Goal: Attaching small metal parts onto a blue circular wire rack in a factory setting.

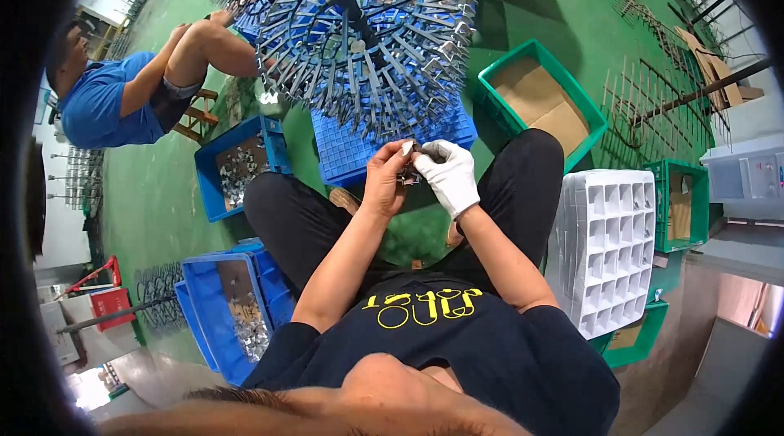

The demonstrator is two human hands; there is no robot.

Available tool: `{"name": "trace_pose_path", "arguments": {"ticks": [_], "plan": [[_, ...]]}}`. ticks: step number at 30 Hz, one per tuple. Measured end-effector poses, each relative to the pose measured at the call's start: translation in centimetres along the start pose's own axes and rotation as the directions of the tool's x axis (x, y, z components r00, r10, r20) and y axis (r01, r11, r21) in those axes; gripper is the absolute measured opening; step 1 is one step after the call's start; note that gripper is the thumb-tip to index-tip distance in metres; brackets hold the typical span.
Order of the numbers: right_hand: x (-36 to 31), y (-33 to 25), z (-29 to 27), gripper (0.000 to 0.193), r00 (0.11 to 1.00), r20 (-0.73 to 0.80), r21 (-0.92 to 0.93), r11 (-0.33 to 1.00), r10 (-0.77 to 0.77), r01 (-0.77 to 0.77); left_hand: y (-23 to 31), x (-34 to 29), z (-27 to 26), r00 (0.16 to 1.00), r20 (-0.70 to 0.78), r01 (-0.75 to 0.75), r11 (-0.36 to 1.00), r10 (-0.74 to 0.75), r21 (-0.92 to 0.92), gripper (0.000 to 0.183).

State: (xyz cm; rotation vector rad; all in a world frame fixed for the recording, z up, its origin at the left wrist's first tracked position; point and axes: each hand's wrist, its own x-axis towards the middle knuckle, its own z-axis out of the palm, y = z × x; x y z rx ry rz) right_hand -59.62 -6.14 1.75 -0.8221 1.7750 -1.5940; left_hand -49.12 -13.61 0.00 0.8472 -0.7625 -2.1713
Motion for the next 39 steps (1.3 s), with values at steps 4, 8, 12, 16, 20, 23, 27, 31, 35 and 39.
{"name": "trace_pose_path", "arguments": {"ticks": [4, 8, 12, 16, 20, 23, 27, 31, 35, 39], "plan": [[2.2, 0.2, -1.0, 0.007, 0.987, -0.068, -0.254, 0.959, -0.145, 0.124, 0.3, 1.9, -0.2, 0.994, -0.033, 0.107, 0.994, -0.107, -0.025, 0.018], [4.5, -0.7, -1.9, 0.009, 0.855, 0.002, -0.811, 0.499, -0.518, 0.304, 1.3, 4.5, -0.2, 0.934, -0.067, 0.339, 0.930, -0.351, -0.140, 0.020], [5.2, -0.6, -1.3, 0.006, 0.836, 0.107, -0.851, 0.385, -0.539, 0.358, 1.8, 5.6, 0.7, 0.937, -0.187, 0.281, 0.954, -0.296, -0.103, 0.025], [5.3, 0.3, -1.0, 0.006, 0.845, 0.095, -0.865, 0.376, -0.527, 0.332, 1.7, 5.7, 2.2, 0.927, -0.312, 0.228, 0.973, -0.209, 0.025, 0.025], [5.4, 0.8, -0.8, 0.005, 0.829, 0.082, -0.813, 0.444, -0.553, 0.377, 1.4, 6.0, 1.9, 0.923, -0.355, 0.180, 0.982, -0.147, 0.061, 0.021], [5.5, 0.8, -0.7, 0.004, 0.809, 0.066, -0.750, 0.506, -0.584, 0.426, 1.1, 6.0, 1.7, 0.927, -0.355, 0.148, 0.988, -0.119, 0.054, 0.017], [5.7, 0.4, -0.5, 0.005, 0.764, 0.043, -0.749, 0.486, -0.644, 0.451, 1.0, 5.9, 2.0, 0.926, -0.366, 0.114, 0.993, -0.094, 0.034, 0.013], [5.7, -0.2, -0.3, 0.004, 0.776, 0.061, -0.773, 0.463, -0.627, 0.435, 0.7, 6.0, 1.8, 0.925, -0.375, 0.090, 0.995, -0.070, 0.038, 0.012], [5.9, -0.2, -0.2, 0.005, 0.776, 0.084, -0.777, 0.447, -0.626, 0.444, 0.4, 6.0, 1.7, 0.932, -0.361, 0.050, 0.999, -0.039, 0.020, 0.012], [5.9, -0.1, -0.3, 0.006, 0.767, 0.111, -0.772, 0.431, -0.632, 0.467, 0.5, 5.7, 1.9, 0.936, -0.351, 0.026, 1.000, -0.023, 0.002, 0.013]]}}
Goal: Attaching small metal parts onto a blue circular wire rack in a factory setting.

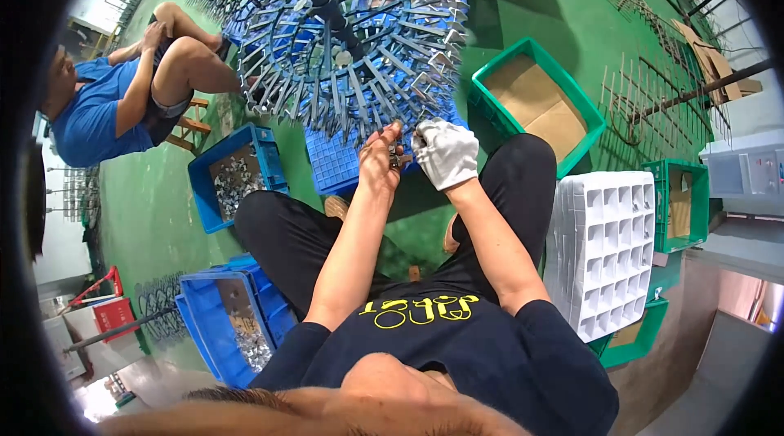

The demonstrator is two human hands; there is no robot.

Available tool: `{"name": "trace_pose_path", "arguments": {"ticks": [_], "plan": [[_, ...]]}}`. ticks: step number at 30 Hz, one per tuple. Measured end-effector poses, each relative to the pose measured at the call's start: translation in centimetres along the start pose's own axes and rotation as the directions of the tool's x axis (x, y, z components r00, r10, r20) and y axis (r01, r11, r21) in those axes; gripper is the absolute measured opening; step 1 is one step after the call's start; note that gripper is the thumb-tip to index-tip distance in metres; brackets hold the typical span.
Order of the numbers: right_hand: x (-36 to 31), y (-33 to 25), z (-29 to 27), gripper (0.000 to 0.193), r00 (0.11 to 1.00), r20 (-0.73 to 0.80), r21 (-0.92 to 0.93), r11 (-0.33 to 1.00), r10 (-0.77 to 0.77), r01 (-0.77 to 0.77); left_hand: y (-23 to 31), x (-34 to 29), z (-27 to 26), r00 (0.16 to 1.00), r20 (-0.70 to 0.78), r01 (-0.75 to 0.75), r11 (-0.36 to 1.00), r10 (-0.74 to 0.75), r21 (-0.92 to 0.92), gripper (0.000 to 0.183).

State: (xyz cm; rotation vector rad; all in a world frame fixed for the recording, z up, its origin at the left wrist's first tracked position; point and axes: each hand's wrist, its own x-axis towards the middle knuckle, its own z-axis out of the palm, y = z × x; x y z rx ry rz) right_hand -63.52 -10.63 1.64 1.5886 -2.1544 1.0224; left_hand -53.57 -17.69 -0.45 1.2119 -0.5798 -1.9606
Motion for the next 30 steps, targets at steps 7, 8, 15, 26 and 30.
{"name": "trace_pose_path", "arguments": {"ticks": [7, 8, 15, 26, 30], "plan": [[-0.08, -0.43, -0.22, 0.007, 0.999, 0.042, -0.013, 1.000, 0.010, -0.010, -0.30, 0.37, -0.06, 0.999, -0.048, 0.012, 1.000, -0.011, 0.028, 0.017], [-0.04, -0.56, -0.28, 0.007, 0.998, 0.053, -0.016, 1.000, 0.023, -0.022, -0.44, 0.49, -0.20, 0.998, -0.059, 0.007, 0.999, -0.005, 0.033, 0.019], [0.56, -0.01, -0.31, 0.008, 0.990, 0.138, -0.075, 0.997, 0.028, -0.018, -0.11, -0.13, 0.45, 0.998, -0.066, 0.013, 1.000, -0.013, -0.002, 0.015], [0.69, 0.02, -0.15, 0.011, 0.979, 0.189, -0.088, 0.994, 0.074, -0.058, 0.39, -0.39, 0.59, 0.999, -0.033, 0.030, 0.999, -0.029, 0.018, 0.014], [0.68, -0.20, -0.13, 0.012, 0.980, 0.180, -0.109, 0.992, 0.088, -0.069, 0.11, 0.15, 0.28, 0.999, -0.031, 0.036, 0.999, -0.035, 0.018, 0.014]]}}
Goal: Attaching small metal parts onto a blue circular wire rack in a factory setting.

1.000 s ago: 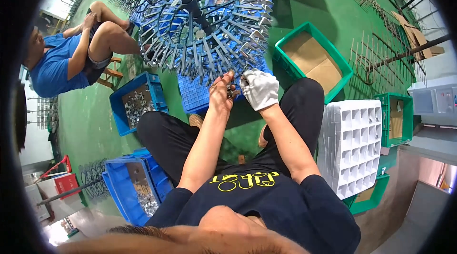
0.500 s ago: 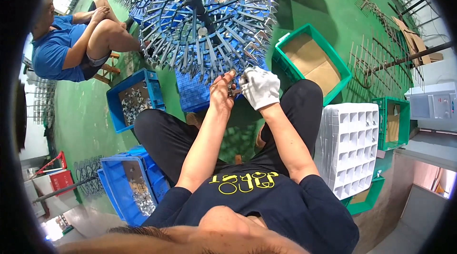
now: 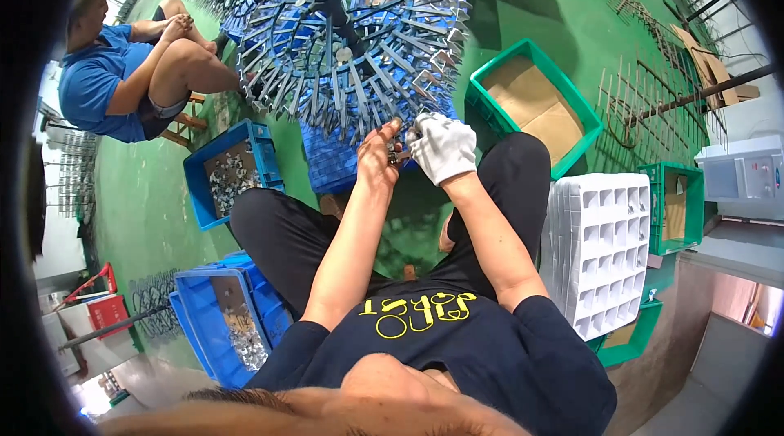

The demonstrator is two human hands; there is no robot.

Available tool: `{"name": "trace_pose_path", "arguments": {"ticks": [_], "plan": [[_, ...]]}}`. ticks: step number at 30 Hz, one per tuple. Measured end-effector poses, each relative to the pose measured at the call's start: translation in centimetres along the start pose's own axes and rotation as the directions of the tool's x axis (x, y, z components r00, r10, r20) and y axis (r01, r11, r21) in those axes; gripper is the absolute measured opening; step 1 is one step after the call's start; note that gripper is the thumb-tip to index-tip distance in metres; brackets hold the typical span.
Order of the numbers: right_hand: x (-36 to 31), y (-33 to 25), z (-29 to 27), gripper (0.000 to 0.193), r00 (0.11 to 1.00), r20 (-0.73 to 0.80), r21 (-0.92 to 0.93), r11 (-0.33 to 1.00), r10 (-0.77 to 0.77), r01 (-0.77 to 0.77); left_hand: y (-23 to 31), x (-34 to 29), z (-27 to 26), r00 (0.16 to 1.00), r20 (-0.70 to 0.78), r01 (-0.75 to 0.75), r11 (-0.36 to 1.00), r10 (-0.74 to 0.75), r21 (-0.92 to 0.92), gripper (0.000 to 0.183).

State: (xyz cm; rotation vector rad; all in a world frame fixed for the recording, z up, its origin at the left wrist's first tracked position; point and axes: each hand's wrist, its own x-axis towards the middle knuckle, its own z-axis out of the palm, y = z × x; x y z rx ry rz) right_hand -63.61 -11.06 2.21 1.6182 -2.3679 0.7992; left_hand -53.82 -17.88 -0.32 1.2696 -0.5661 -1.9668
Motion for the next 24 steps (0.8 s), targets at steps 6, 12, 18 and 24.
{"name": "trace_pose_path", "arguments": {"ticks": [6, 12, 18, 24], "plan": [[-0.6, 0.1, -0.3, 0.012, 0.997, -0.047, 0.122, 0.991, 0.057, -0.051, -0.3, 0.0, -0.6, 0.997, 0.016, 0.075, 0.996, -0.075, -0.039, 0.015], [-2.9, 0.2, -3.3, 0.015, 0.971, 0.227, 0.516, 0.836, 0.079, -0.189, -0.6, -0.5, -3.6, 0.966, 0.187, 0.220, 0.951, -0.181, -0.218, 0.017], [-4.6, -0.1, -2.0, 0.015, 0.923, 0.385, 0.753, 0.584, -0.020, -0.302, 0.3, -2.8, -3.8, 0.907, 0.277, 0.377, 0.904, -0.317, -0.201, 0.018], [-4.4, -1.1, -1.4, 0.017, 0.953, 0.261, 0.792, 0.599, -0.156, -0.119, 0.2, -3.0, -6.0, 0.843, 0.371, 0.500, 0.820, -0.388, -0.277, 0.018]]}}
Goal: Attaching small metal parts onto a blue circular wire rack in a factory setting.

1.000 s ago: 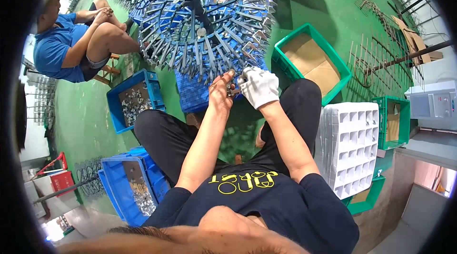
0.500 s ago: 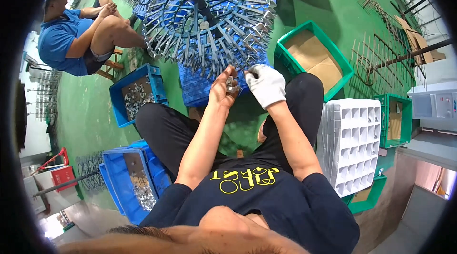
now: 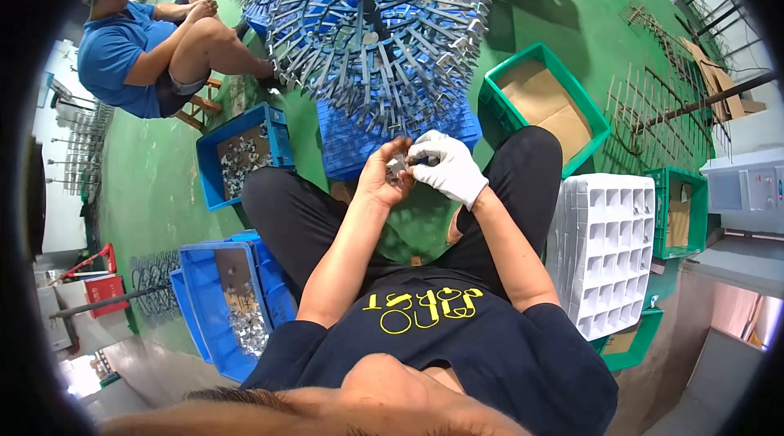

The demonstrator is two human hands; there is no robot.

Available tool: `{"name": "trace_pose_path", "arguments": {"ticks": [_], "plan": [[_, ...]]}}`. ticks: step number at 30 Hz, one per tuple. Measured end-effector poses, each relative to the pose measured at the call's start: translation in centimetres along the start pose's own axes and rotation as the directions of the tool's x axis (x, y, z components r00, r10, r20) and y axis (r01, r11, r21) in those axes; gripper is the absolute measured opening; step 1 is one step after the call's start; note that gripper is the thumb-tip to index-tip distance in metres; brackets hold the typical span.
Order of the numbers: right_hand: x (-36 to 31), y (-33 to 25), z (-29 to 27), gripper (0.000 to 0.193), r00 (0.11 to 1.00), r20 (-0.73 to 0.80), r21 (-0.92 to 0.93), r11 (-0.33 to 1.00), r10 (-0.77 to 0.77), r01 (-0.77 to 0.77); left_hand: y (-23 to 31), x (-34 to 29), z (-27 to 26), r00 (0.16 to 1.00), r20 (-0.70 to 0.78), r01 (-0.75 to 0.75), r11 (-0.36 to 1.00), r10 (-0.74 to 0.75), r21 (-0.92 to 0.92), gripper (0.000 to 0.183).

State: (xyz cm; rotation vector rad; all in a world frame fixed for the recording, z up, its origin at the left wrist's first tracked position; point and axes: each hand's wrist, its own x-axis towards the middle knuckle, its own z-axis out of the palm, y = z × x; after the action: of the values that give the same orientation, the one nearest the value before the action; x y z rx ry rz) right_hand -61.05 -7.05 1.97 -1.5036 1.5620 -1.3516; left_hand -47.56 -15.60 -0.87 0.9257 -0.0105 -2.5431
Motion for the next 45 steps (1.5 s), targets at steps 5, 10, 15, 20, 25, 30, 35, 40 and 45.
{"name": "trace_pose_path", "arguments": {"ticks": [5, 10, 15, 20, 25, 30, 35, 40, 45], "plan": [[-0.4, -0.3, 0.6, 0.011, 0.955, 0.064, 0.553, 0.786, 0.290, -0.276, 0.2, -1.2, -0.1, 0.998, 0.045, 0.046, 0.999, -0.047, 0.013, 0.017], [-0.3, -0.4, 0.9, 0.010, 0.969, -0.243, -0.203, 0.974, 0.049, -0.100, 0.3, -3.5, 2.1, 0.902, -0.081, -0.306, 0.762, 0.423, 0.570, 0.016], [0.3, -2.5, 2.2, 0.010, 0.960, -0.274, -0.537, 0.836, -0.051, -0.109, 1.3, -3.1, 1.2, 0.868, 0.079, -0.360, 0.511, 0.491, 0.781, 0.015], [0.8, -1.7, 1.3, 0.009, 0.924, -0.376, -0.422, 0.900, -0.070, -0.104, 3.1, -2.6, 1.4, 0.895, 0.095, -0.330, 0.503, 0.435, 0.799, 0.015], [1.7, -1.2, 1.2, 0.005, 0.953, -0.302, -0.508, 0.851, -0.031, -0.133, 4.5, -1.2, 2.1, 0.940, 0.117, -0.243, 0.385, 0.322, 0.890, 0.018], [2.3, -1.3, 1.5, 0.010, 0.939, -0.340, -0.670, 0.715, -0.053, -0.202, 5.1, 0.4, 2.8, 0.972, -0.131, -0.048, 0.715, 0.193, 0.697, 0.023], [2.2, 0.1, 1.6, 0.013, 0.938, -0.331, -0.691, 0.703, -0.099, -0.169, 4.7, 1.5, 2.1, 0.947, -0.187, -0.083, 0.761, 0.261, 0.643, 0.024], [2.5, -0.2, 1.6, 0.012, 0.922, -0.317, -0.689, 0.722, -0.221, -0.064, 4.8, 2.4, 2.1, 0.928, -0.159, -0.176, 0.770, 0.338, 0.613, 0.023], [2.6, 0.1, 1.6, 0.013, 0.926, -0.290, -0.743, 0.667, -0.242, -0.058, 4.4, 2.7, 1.9, 0.930, -0.149, -0.190, 0.786, 0.337, 0.588, 0.022]]}}
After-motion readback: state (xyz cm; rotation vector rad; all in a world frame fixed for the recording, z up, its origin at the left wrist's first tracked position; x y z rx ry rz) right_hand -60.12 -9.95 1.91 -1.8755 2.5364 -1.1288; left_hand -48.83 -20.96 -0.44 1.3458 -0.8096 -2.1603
